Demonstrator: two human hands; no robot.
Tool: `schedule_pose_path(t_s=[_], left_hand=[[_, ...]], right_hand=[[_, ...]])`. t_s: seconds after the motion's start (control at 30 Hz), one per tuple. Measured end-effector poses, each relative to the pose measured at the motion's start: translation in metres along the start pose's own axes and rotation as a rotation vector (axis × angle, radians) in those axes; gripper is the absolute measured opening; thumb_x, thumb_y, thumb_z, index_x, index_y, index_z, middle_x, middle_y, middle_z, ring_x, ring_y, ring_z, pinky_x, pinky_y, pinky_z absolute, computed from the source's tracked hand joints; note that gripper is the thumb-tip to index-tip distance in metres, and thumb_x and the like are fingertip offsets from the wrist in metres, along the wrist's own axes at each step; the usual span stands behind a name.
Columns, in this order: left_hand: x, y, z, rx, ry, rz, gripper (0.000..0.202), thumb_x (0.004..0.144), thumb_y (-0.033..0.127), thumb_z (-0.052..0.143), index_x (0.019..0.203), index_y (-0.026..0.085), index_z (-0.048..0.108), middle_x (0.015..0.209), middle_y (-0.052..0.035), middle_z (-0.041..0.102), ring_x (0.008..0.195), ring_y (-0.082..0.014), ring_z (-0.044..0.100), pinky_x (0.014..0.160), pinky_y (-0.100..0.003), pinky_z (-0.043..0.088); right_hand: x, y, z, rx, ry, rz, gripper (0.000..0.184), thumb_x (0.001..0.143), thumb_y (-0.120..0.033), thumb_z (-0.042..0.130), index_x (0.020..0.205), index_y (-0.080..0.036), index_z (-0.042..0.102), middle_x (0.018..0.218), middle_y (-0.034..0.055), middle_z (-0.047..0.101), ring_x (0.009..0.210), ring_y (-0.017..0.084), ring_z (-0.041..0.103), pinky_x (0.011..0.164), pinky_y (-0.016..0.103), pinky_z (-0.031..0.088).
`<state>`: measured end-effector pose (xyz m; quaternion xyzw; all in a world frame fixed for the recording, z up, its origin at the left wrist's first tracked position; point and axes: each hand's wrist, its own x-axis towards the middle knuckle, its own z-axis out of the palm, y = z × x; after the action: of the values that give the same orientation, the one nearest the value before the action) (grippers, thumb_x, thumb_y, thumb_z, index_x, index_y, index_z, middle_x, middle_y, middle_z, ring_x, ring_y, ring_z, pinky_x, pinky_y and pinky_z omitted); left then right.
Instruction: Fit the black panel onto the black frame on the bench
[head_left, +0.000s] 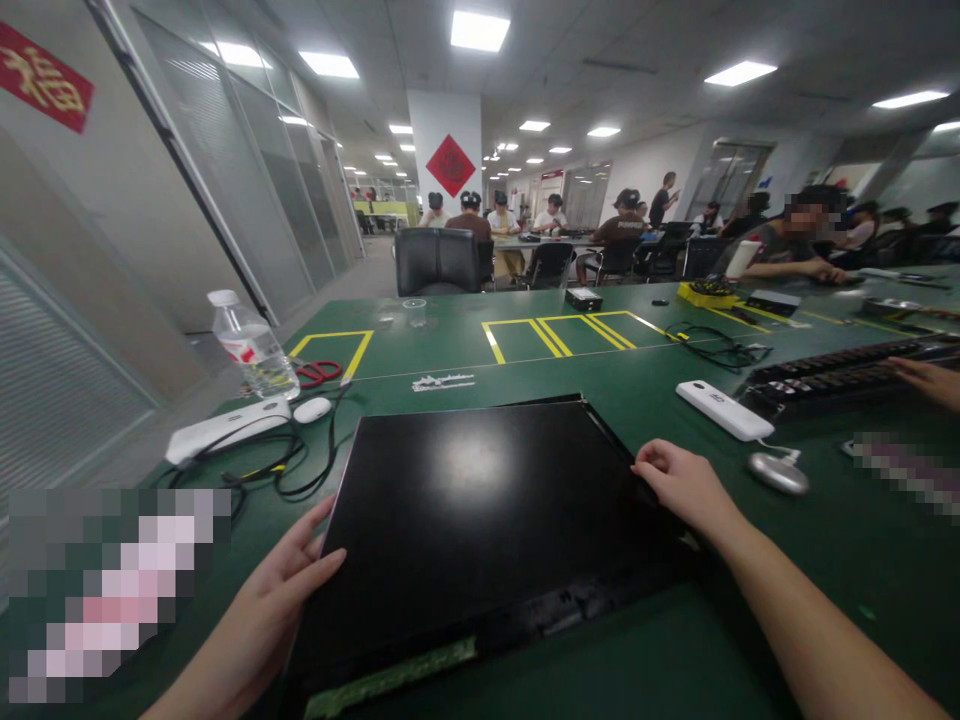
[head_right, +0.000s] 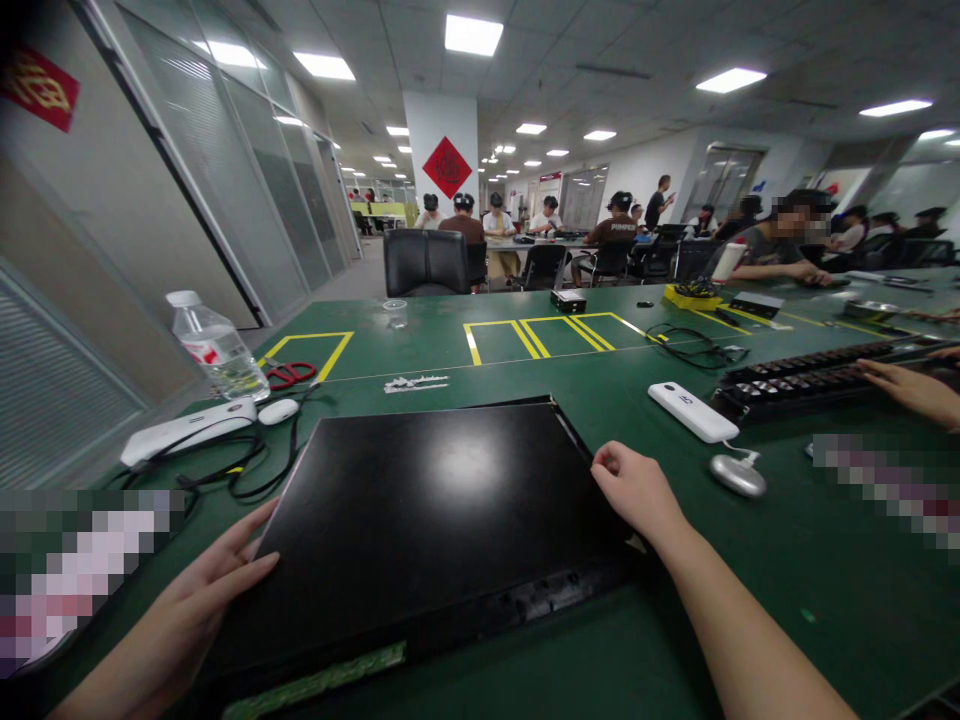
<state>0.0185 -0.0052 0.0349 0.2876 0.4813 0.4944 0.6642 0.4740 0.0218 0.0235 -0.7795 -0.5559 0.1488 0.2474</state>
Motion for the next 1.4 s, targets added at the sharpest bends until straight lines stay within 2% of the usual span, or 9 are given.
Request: schedule_pose_path(t_s=[0.2,0.37,0.57,0.7,0.9,1.23,1.4], left_hand=[[-0.001,0.001,0.002,-0.001,-0.001,-0.002,0.086,0.07,0.019,0.081,0.146,0.032,0.042,0.118,-0.0071,0.076,0.1,-0.0332,0.072,0.094,-0.043,0.054],[0.001,0.0,0.0,0.009,0.018,0.001,0.092,0.067,0.02,0.083,0.147,0.031,0.04,0.114,-0.0088,0.078,0.092,-0.0338,0.075,0.093,-0.044,0.054],[-0.001,0.002,0.004,0.027,0.026,-0.011,0.096,0.067,0.021,0.083,0.15,0.03,0.036,0.111,-0.0089,0.079,0.092,-0.0339,0.075,0.093,-0.045,0.054],[-0.003,0.002,0.004,0.041,0.04,0.002,0.094,0.067,0.022,0.084,0.149,0.029,0.038,0.104,-0.0084,0.081,0.085,-0.0331,0.076,0.091,-0.045,0.055],[0.002,-0.001,0.001,0.057,0.035,0.007,0.092,0.066,0.021,0.084,0.147,0.028,0.042,0.101,-0.0082,0.082,0.084,-0.0335,0.077,0.088,-0.045,0.057],[-0.004,0.004,0.008,0.055,0.047,-0.027,0.091,0.066,0.023,0.084,0.147,0.028,0.042,0.106,-0.0097,0.081,0.094,-0.0344,0.074,0.086,-0.042,0.058],[-0.006,0.006,0.011,0.057,0.063,-0.027,0.091,0.064,0.022,0.085,0.145,0.028,0.044,0.105,-0.0097,0.081,0.091,-0.0358,0.075,0.086,-0.046,0.057]], right_hand=[[-0.001,0.0,0.0,0.004,0.011,-0.003,0.014,0.077,-0.033,0.053,0.077,-0.023,0.063,0.069,-0.0001,0.069,0.059,0.016,0.062,0.06,0.028,0.041],[0.0,0.001,0.001,0.003,0.012,0.0,0.014,0.076,-0.033,0.053,0.077,-0.023,0.063,0.069,0.0001,0.069,0.059,0.016,0.061,0.059,0.028,0.041],[0.0,0.002,0.001,0.009,0.011,-0.003,0.014,0.076,-0.032,0.053,0.077,-0.023,0.063,0.069,-0.0004,0.068,0.059,0.016,0.061,0.059,0.027,0.041],[0.0,0.001,0.001,0.015,0.027,-0.016,0.014,0.075,-0.032,0.054,0.076,-0.023,0.064,0.068,0.0,0.068,0.056,0.015,0.06,0.057,0.027,0.041],[0.0,0.002,0.003,0.005,0.034,-0.038,0.014,0.075,-0.031,0.053,0.076,-0.023,0.064,0.067,-0.0002,0.068,0.057,0.015,0.061,0.058,0.027,0.041],[0.0,0.002,0.001,0.03,0.025,-0.034,0.013,0.074,-0.031,0.053,0.075,-0.023,0.064,0.068,0.0,0.069,0.055,0.015,0.06,0.057,0.027,0.042],[-0.001,-0.001,0.0,0.033,0.01,-0.014,0.014,0.075,-0.031,0.053,0.076,-0.023,0.063,0.068,0.0003,0.069,0.055,0.015,0.061,0.057,0.027,0.042]])
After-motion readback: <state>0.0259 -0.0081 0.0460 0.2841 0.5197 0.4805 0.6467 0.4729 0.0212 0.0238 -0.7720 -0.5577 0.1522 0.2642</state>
